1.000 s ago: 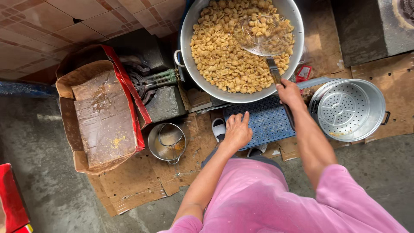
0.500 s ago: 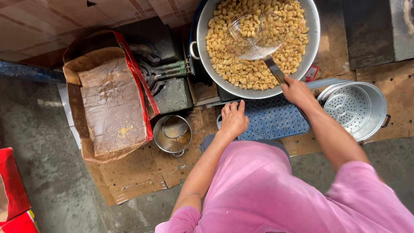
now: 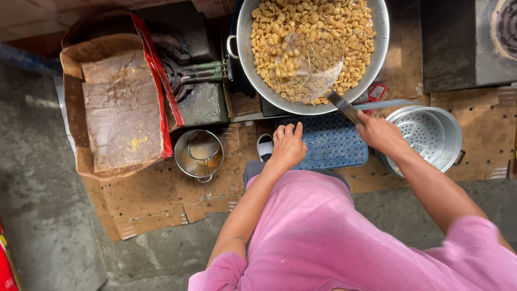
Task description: The person uses a long-handled strainer to stir and lift fried snack pieces from a large wok of hot oil. They transfer the fried pieces into a perforated metal container and then pour them into cardboard boxes.
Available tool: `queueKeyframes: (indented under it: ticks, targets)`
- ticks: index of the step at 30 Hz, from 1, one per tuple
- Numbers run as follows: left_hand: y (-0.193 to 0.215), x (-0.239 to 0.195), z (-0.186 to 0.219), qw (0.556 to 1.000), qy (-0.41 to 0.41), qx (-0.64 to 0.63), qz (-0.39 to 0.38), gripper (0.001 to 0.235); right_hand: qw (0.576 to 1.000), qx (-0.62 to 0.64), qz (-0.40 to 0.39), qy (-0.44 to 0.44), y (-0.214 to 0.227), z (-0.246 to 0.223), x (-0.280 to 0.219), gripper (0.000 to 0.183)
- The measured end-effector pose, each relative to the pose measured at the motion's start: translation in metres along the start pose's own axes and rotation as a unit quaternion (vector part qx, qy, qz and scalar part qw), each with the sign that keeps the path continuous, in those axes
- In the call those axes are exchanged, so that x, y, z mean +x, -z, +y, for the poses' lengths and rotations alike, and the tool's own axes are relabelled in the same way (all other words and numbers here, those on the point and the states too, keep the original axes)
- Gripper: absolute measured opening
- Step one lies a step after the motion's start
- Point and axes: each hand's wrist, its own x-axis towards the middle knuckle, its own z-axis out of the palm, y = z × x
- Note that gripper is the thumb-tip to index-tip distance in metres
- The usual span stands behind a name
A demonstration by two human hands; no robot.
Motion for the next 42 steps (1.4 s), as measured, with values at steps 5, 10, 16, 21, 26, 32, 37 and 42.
queueKeyframes:
  ticks: [5, 10, 16, 21, 26, 32, 37, 42]
  targets:
    - [-0.036, -0.015, 0.028, 0.999, 0.027, 0.01, -0.031, 0.068, 1.0, -0.001, 0.008, 0.007, -0.065, 0.027, 0.046, 0.051]
    - [-0.071, -0.02, 0.055, 0.997, 0.045, -0.013, -0.059, 0.071, 0.966, 0.253, -0.002, 0.05, -0.108, 0.055, 0.125, 0.051]
    - [-0.114, -0.037, 0.075, 0.982, 0.105, -0.109, -0.117, 0.076, 0.728, 0.656, -0.191, -0.05, -0.154, 0.024, 0.085, 0.016]
    - [-0.127, -0.06, 0.082, 0.976, 0.137, -0.124, -0.119, 0.074, 0.883, 0.466, -0.057, 0.0, -0.133, 0.052, 0.038, 0.019]
    - [-0.13, -0.064, 0.092, 0.972, 0.135, -0.121, -0.148, 0.073, 0.975, 0.153, 0.143, 0.072, -0.091, 0.114, 0.046, 0.038]
    - [-0.125, -0.064, 0.098, 0.968, 0.128, -0.129, -0.17, 0.073, 0.977, 0.074, 0.198, 0.002, -0.054, 0.156, 0.121, 0.026]
    - [-0.113, -0.073, 0.083, 0.967, 0.14, -0.129, -0.167, 0.074, 0.972, 0.097, 0.206, -0.06, -0.064, 0.164, 0.154, 0.029]
    - [-0.1, -0.071, 0.064, 0.966, 0.152, -0.147, -0.149, 0.082, 0.961, 0.169, 0.213, -0.054, -0.103, 0.119, 0.159, 0.032]
